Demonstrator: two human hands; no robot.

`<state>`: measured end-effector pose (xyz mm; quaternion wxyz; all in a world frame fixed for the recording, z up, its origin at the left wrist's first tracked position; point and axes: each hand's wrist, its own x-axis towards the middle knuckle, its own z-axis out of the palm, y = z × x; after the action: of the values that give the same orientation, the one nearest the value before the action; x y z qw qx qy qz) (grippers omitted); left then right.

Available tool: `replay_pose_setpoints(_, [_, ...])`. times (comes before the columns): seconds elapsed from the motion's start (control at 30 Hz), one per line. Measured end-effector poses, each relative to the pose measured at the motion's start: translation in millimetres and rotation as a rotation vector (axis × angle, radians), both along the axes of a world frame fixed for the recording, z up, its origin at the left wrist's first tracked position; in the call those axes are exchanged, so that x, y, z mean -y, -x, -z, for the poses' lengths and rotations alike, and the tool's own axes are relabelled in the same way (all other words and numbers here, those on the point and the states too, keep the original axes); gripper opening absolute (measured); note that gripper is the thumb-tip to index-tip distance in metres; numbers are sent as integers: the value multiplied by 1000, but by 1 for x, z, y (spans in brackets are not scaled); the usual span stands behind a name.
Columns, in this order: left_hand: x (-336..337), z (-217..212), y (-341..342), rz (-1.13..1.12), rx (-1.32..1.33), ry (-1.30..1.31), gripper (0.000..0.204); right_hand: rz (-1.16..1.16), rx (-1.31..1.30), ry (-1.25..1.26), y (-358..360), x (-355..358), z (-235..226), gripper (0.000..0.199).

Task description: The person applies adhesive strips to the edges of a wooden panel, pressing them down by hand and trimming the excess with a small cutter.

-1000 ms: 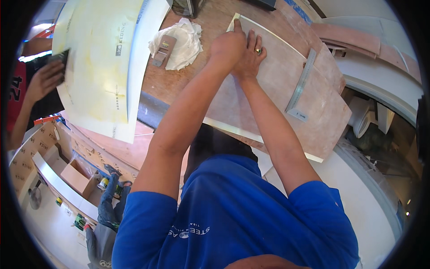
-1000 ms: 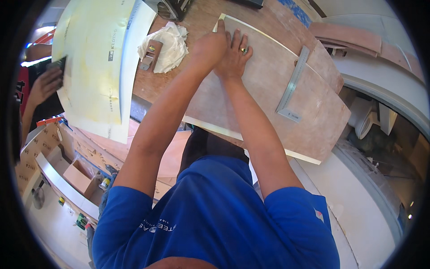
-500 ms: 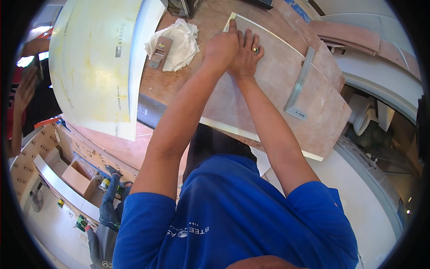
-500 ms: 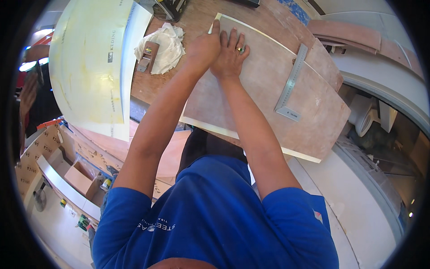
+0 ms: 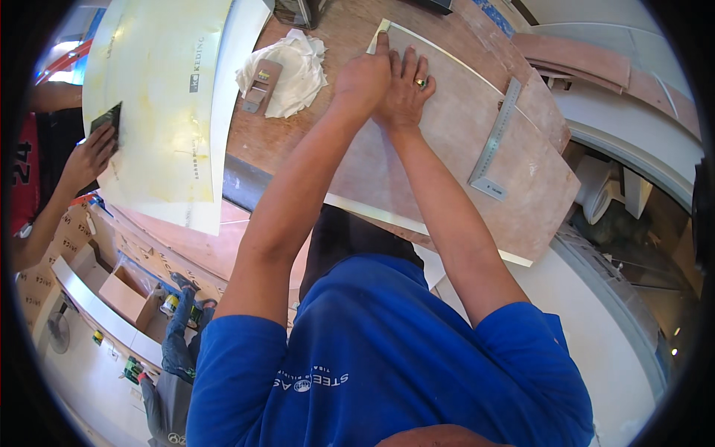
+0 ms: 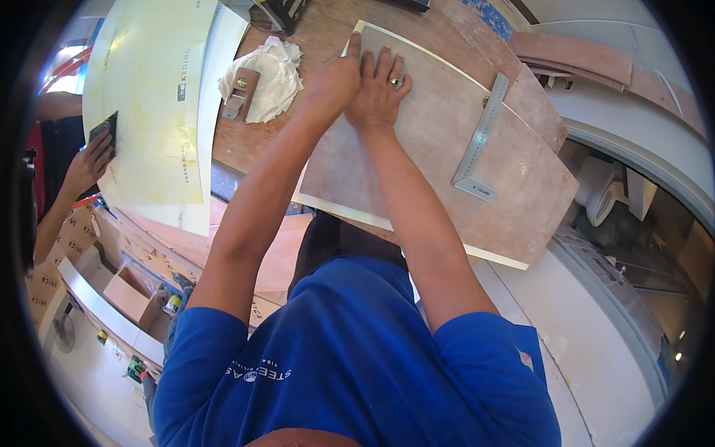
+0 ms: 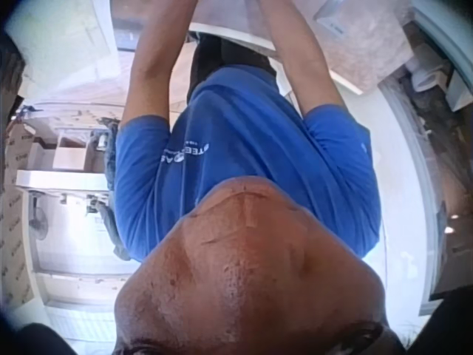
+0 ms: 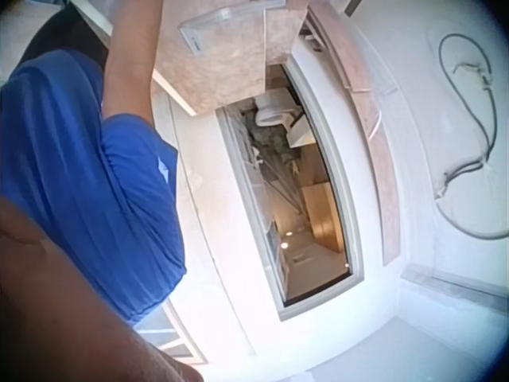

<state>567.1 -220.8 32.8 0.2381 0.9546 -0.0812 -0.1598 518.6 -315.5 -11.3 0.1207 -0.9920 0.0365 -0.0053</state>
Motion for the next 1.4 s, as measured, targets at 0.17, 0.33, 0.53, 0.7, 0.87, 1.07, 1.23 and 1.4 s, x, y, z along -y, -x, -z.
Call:
replay_pose_setpoints(0.17, [0, 1, 0, 1, -20, -14, 61, -2, 7, -10, 0, 1, 2, 70])
replay_pose_setpoints(0.33, [-2, 0, 3, -1, 15, -21, 63, -13, 23, -19, 0, 1, 3, 70])
replay_pose_setpoints(0.53, [-7, -3, 9, -12, -49, -18, 64, -15, 67, -10, 2, 0, 8, 65])
replay_pose_setpoints(0.7, [-6, -8, 11, -9, -29, -4, 62, -24, 79, 23, 0, 1, 11, 62])
replay_pose_setpoints(0.87, [-9, -2, 13, -9, 19, 41, 60, -29, 45, 69, -1, 2, 11, 65])
replay_pose_setpoints(1.07, [-9, -1, 15, -14, 35, 37, 60, -17, 19, 9, -1, 1, 6, 66])
replay_pose_setpoints(1.23, [-10, 0, 16, -1, 27, 18, 62, -20, 20, 16, 0, 1, 6, 62])
replay_pose_setpoints(1.4, [-13, 1, 24, 3, 73, 13, 62, -11, 39, 14, 0, 1, 9, 57])
